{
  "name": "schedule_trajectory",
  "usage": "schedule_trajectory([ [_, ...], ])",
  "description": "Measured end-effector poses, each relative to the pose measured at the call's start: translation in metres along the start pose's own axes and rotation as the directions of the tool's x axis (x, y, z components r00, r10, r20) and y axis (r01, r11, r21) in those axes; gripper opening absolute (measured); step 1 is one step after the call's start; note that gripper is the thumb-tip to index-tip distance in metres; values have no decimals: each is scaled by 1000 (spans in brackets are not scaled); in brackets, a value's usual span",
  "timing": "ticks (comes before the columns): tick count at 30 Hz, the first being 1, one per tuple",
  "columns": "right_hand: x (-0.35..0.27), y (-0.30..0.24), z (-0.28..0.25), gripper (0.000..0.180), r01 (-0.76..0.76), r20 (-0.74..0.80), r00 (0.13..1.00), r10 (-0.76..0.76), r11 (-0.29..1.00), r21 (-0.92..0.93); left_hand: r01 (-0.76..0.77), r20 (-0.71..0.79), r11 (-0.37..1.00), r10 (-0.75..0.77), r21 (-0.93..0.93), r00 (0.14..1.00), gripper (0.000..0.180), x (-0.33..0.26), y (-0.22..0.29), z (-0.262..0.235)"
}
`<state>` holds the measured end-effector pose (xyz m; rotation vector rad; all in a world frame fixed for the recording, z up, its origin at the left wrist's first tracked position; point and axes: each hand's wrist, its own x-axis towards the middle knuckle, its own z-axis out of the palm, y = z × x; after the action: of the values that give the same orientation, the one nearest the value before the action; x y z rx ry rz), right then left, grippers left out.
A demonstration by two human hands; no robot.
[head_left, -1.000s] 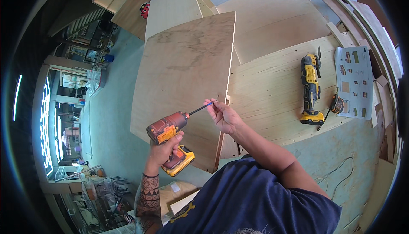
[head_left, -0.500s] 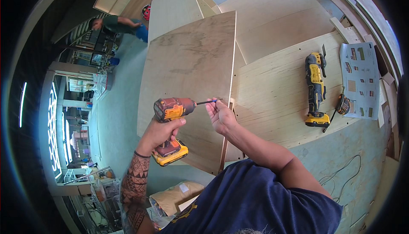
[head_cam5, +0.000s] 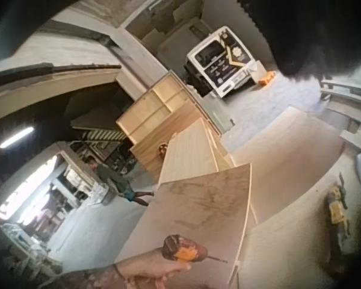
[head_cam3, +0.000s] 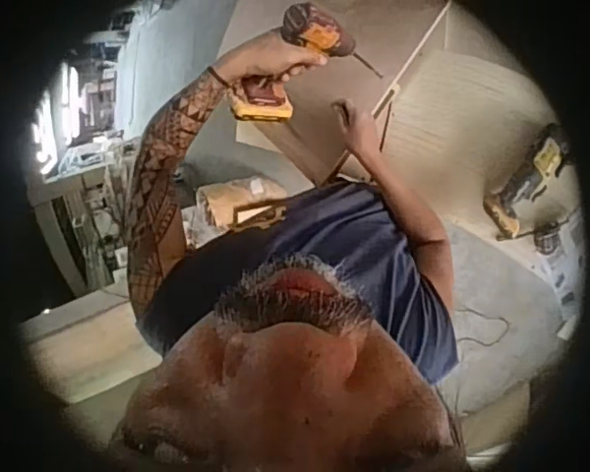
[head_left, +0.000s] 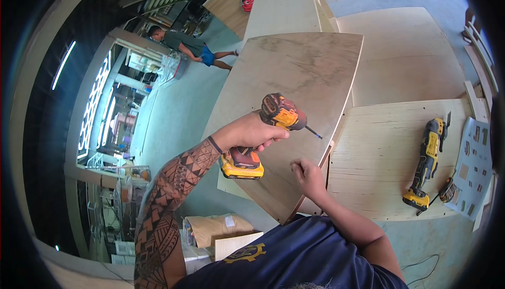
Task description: Assembling a wooden cabinet or shelving unit using a power drill and screws.
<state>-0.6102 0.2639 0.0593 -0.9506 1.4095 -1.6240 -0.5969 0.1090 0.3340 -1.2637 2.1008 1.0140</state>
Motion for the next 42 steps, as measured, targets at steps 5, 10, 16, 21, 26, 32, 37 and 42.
schedule_trajectory([
  [5,-4,8,8,15,320,149,947,-283,865,-387,33,-19,995,-35,-89,999,27,4,-11,-1],
  [10,0,13,5,16,365,206,930,-303,818,-444,39,-28,999,-40,-37,999,25,8,-7,1],
  [16,-3,18,0,20,400,242,915,-322,796,-454,12,-25,1000,-12,-16,1000,22,17,-5,12],
  [21,-5,20,4,21,433,234,901,-365,770,-468,12,-1,988,-12,-155,1000,22,17,-18,11],
  [26,-3,15,3,25,375,281,922,-268,799,-469,-25,-57,983,15,-181,998,22,7,-29,22],
  [32,1,-20,-33,46,-309,302,946,116,596,741,-282,-159,935,252,-214,955,52,-25,-68,76],
  [37,-17,-128,-37,45,-90,10,987,161,496,863,-679,-213,734,666,19,715,107,-56,-52,129],
  [42,-25,-152,-85,42,264,-421,906,53,705,658,-844,-386,529,764,-84,517,107,-74,-94,125],
])
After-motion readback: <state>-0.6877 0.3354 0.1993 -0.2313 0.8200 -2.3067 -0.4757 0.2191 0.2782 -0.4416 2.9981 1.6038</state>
